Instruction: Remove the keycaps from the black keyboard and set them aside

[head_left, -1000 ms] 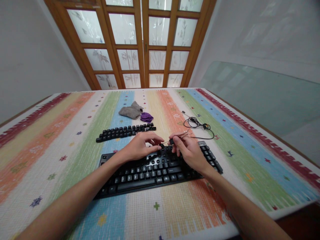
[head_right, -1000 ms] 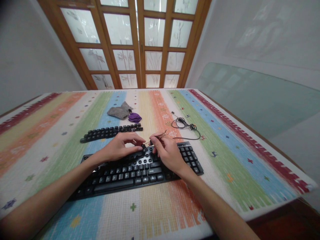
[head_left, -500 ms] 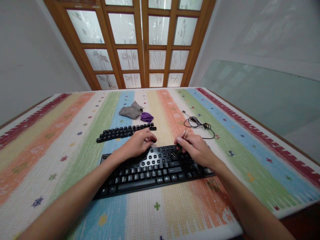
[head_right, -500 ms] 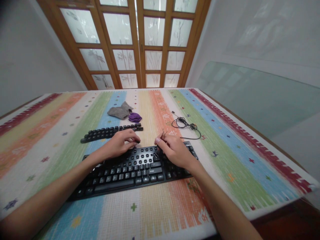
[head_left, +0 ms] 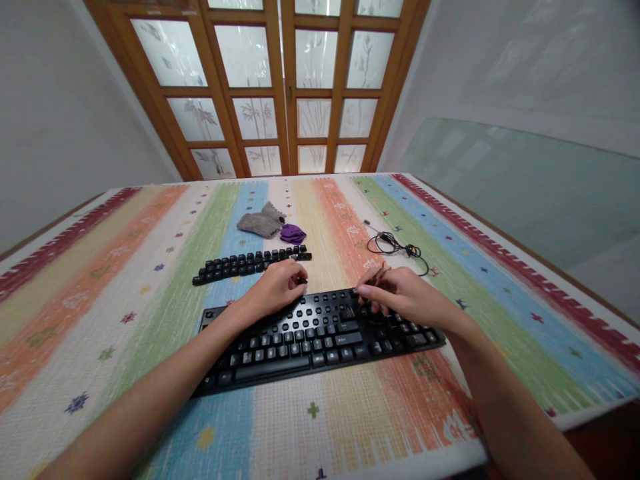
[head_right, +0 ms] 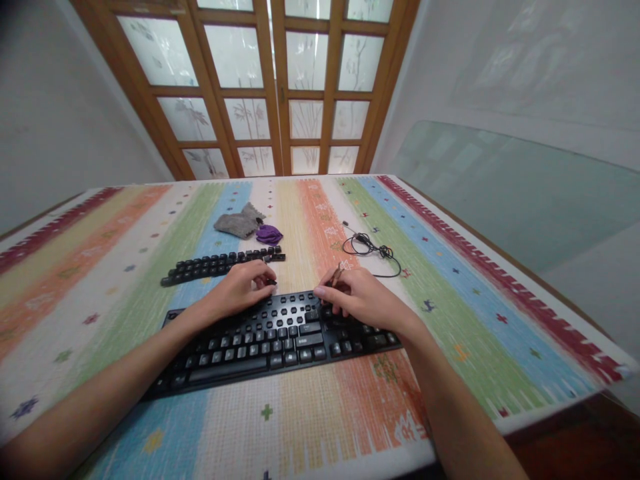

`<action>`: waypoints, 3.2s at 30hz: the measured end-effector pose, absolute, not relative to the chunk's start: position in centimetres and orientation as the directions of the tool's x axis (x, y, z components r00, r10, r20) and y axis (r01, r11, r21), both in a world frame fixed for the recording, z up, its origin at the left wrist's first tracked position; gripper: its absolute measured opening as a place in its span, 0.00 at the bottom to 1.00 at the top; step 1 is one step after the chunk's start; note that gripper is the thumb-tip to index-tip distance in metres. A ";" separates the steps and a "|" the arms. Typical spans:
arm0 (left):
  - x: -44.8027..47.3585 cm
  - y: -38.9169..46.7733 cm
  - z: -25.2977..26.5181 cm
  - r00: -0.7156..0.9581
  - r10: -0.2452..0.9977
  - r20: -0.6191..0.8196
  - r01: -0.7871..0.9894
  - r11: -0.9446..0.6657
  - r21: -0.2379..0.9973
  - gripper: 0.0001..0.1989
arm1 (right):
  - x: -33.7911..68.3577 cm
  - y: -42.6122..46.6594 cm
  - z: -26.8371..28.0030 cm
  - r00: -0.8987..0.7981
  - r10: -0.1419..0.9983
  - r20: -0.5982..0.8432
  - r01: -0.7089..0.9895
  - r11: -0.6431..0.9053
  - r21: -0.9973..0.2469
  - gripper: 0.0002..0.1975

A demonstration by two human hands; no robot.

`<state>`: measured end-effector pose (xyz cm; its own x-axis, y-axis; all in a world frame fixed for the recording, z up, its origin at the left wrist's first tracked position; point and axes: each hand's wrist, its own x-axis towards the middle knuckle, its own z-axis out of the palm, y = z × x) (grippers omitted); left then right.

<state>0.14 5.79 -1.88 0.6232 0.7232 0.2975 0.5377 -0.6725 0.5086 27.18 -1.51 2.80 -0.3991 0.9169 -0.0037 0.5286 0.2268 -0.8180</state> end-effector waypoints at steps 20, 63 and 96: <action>-0.6 9.4 -1.5 0.815 0.511 0.273 0.502 -0.858 0.108 0.08 | 26.6 -3.0 -0.3 -0.176 0.980 -0.092 0.099 -0.075 -0.992 0.25; -0.9 10.8 -2.4 0.698 0.555 0.453 0.530 -0.825 0.194 0.11 | 26.6 -3.8 -1.3 -0.123 0.992 -0.033 0.085 -0.023 -0.996 0.23; -1.7 9.7 -2.0 0.650 0.629 0.427 0.630 -0.760 0.161 0.02 | 26.8 -4.0 -0.9 -0.090 0.995 -0.046 0.155 -0.032 -0.987 0.24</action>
<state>-1.68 9.72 -1.95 0.6497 0.6287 0.4274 0.6297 -0.7600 0.1608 26.80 -3.98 -0.94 -0.0904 0.9948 -0.0464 0.1552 -0.0319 -0.9874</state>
